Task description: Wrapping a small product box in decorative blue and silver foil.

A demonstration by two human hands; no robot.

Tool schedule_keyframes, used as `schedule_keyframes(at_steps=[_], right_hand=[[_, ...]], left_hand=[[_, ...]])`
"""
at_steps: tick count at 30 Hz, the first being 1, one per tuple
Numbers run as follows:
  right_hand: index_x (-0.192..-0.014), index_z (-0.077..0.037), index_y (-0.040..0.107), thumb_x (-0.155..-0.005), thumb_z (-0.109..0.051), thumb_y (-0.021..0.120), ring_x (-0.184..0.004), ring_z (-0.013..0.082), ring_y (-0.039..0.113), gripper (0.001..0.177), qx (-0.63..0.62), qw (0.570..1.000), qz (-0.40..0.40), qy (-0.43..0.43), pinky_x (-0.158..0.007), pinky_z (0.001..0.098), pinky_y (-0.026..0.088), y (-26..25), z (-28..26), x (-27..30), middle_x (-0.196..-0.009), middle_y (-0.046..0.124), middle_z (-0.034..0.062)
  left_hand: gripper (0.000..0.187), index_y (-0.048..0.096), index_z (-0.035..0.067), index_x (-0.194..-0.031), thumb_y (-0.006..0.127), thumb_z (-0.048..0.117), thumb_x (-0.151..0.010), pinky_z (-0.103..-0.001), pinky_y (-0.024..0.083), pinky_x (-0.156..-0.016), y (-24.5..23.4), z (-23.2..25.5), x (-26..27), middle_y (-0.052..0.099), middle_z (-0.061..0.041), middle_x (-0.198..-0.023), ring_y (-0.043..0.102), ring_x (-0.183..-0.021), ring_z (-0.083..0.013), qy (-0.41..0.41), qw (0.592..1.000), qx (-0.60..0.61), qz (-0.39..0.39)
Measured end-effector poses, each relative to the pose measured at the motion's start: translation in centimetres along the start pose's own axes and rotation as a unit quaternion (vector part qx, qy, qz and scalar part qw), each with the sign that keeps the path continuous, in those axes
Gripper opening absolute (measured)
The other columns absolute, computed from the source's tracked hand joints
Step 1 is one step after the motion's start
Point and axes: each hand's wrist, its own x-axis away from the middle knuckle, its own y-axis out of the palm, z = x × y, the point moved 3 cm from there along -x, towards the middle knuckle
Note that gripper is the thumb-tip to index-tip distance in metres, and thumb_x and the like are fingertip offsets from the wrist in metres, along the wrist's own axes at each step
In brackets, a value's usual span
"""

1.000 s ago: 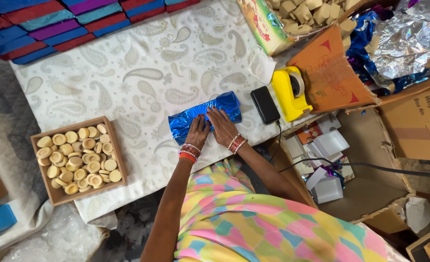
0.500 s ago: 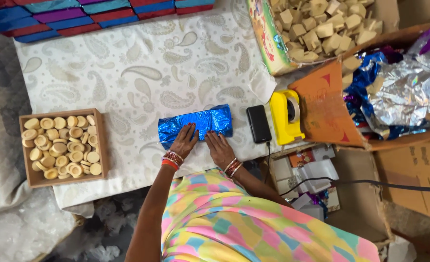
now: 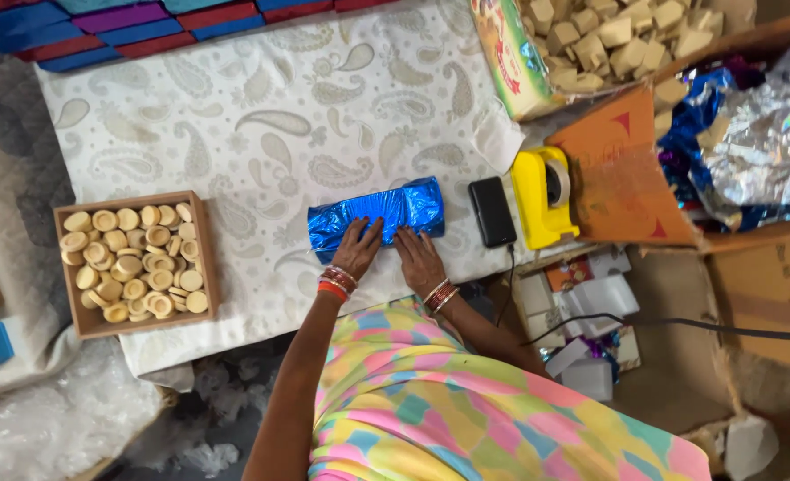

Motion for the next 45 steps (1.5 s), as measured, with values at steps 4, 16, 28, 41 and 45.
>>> schedule_keyframes(at_steps=[4, 16, 28, 41, 45], right_hand=[[-0.139, 0.001, 0.056, -0.095, -0.007, 0.055, -0.142, 0.0325, 0.048, 0.044, 0.013, 0.998, 0.035, 0.051, -0.121, 0.0516, 0.032, 1.1, -1.4, 0.2, -0.148, 0.054, 0.017], [-0.116, 0.001, 0.068, -0.044, -0.027, 0.075, -0.119, 0.04, 0.057, 0.078, -0.06, 0.989, -0.001, 0.137, -0.102, 0.0533, 0.043, -1.1, -3.4, 7.5, -0.124, 0.065, 0.0215], [-0.12, -0.004, 0.067, -0.094, -0.001, 0.06, -0.085, 0.0181, 0.075, 0.028, -0.565, 0.684, 0.135, 0.44, -0.071, 0.0324, 0.062, 11.8, 9.2, 9.1, -0.111, 0.075, 0.0083], [-0.13, -0.011, 0.061, -0.092, -0.003, 0.064, -0.095, 0.0176, 0.071, 0.039, -0.676, 0.532, 0.095, 0.501, -0.082, 0.0353, 0.059, 7.3, 7.4, 6.4, -0.114, 0.071, 0.0069], [-0.122, -0.007, 0.067, -0.092, 0.0, 0.064, -0.09, 0.0175, 0.072, 0.031, -0.667, 0.533, 0.14, 0.501, -0.078, 0.033, 0.061, 8.8, 10.0, 9.3, -0.11, 0.072, 0.0083]], left_hand=[[0.035, 0.068, 0.001, -0.121, 0.06, 0.01, -0.088, -0.055, 0.036, -0.117, 2.1, -0.4, 0.7, 0.055, -0.012, -0.147, 0.054, -0.128, -0.0312, 0.047, 0.998, -0.036, -0.006], [0.028, 0.069, 0.0, -0.115, 0.059, 0.01, -0.091, -0.054, 0.039, -0.113, 1.2, -1.1, 0.3, 0.063, -0.012, -0.138, 0.06, -0.119, -0.0275, 0.062, 0.998, -0.023, 0.003], [0.024, 0.069, 0.005, -0.112, 0.06, 0.01, -0.09, -0.055, 0.036, -0.116, 0.8, -0.7, -0.1, 0.065, -0.013, -0.137, 0.059, -0.122, -0.0296, 0.023, 1.0, 0.021, 0.004], [0.043, 0.065, 0.003, -0.132, 0.058, 0.005, -0.089, -0.058, 0.033, -0.119, -0.4, 0.1, -0.4, 0.06, -0.015, -0.143, 0.055, -0.129, -0.0342, 0.012, 1.0, -0.011, -0.004], [0.046, 0.065, 0.004, -0.132, 0.057, 0.0, -0.087, -0.058, 0.033, -0.119, -0.1, -1.3, -0.5, 0.06, -0.013, -0.144, 0.054, -0.129, -0.0343, -0.019, 1.0, 0.012, -0.011]])
